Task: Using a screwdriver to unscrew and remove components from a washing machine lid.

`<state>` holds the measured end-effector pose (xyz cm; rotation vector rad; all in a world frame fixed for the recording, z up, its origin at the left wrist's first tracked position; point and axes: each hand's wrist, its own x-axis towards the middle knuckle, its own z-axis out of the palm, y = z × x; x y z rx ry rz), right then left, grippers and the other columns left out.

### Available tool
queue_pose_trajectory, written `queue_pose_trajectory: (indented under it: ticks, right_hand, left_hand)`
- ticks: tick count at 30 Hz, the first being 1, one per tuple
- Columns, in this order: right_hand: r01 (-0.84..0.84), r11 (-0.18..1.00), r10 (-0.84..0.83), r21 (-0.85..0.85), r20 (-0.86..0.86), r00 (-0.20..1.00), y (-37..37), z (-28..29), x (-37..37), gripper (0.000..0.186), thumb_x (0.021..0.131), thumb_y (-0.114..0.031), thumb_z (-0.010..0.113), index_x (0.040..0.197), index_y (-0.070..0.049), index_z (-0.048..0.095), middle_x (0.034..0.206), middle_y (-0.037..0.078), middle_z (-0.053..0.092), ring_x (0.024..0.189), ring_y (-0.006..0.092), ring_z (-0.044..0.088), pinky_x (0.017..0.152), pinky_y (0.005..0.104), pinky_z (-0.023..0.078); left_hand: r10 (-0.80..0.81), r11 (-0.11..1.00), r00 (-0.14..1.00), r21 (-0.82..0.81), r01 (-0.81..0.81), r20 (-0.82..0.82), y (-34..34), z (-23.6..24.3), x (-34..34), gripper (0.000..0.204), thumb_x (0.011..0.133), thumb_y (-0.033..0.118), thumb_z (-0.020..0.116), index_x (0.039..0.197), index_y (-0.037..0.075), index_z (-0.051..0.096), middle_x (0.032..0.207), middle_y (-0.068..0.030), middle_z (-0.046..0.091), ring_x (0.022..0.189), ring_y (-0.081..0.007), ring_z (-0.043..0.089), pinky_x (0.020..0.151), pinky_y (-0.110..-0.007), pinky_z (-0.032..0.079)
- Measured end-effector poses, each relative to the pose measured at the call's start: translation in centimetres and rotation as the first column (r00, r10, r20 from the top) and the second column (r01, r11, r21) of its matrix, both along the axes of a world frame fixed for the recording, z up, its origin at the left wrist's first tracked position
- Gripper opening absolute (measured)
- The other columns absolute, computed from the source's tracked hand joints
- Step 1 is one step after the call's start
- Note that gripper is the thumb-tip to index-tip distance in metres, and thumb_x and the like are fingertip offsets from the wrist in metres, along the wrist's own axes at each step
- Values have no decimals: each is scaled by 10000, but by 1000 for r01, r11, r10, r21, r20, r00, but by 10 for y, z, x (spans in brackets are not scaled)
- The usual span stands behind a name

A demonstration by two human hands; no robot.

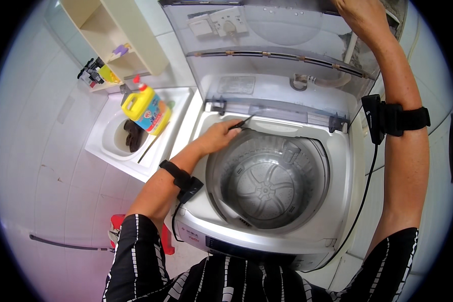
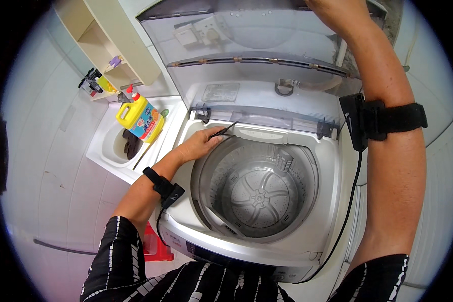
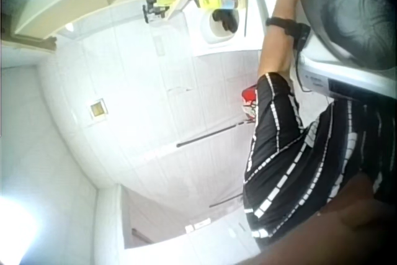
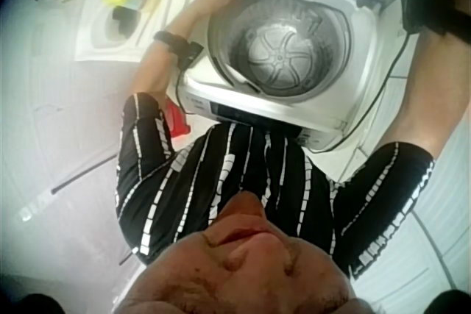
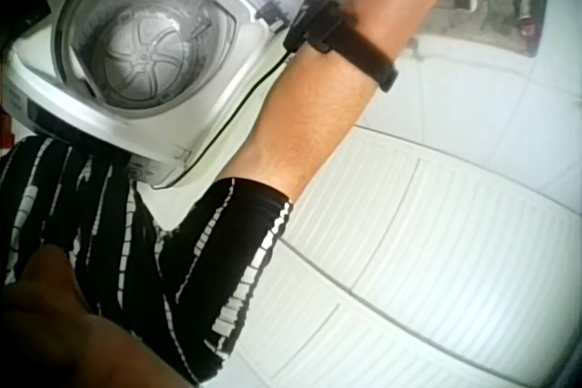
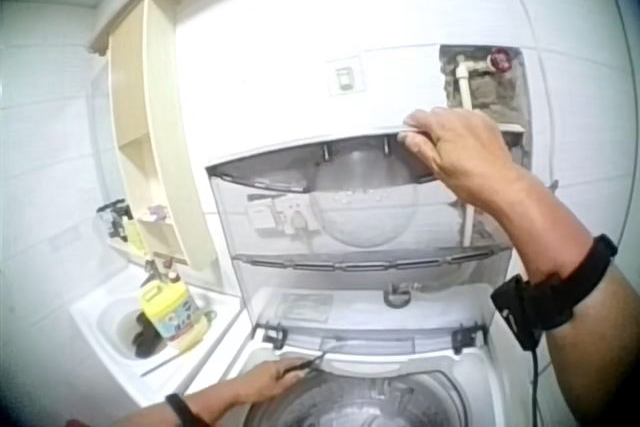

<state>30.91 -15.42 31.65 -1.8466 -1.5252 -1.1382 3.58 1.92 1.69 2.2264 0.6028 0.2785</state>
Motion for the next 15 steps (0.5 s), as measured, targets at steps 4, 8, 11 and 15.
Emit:
queue_pose_trajectory:
  ticks: [4,8,11,15]
  right_hand:
    - [-4,1000,4,8,-5,1000,1,-1,0,364,1019,-365,559,1124,-52,711,1009,193,717,980,390,670,857,480,514]
    - [18,1000,-18,-14,-10,1000,1,1,-2,364,1020,-363,561,1127,-50,713,1011,193,717,981,389,671,860,474,513]
    - [9,1000,-9,-8,-20,1000,1,2,-3,361,1020,-359,564,1126,-48,714,1012,193,718,978,388,672,860,474,514]
    - [-14,1000,14,-11,-44,999,0,0,-3,363,1021,-356,566,1131,-42,713,1018,194,720,981,390,673,864,475,516]
  left_hand:
    - [-24,984,999,-177,27,22,-3,0,3,419,1059,261,575,1415,40,581,1291,-168,685,1188,-269,646,1049,-362,480]
    - [-37,983,999,-179,35,-8,-4,4,5,413,1069,264,565,1421,49,579,1228,-125,683,1122,-210,624,1011,-332,484]
    - [-38,978,999,-206,29,-37,-5,9,6,407,1075,271,553,1427,68,580,1181,-97,680,1054,-184,610,968,-319,492]
    - [-33,969,996,-246,13,-79,-7,14,10,381,1066,235,560,1403,63,596,1204,-143,709,1119,-221,651,1003,-352,499]
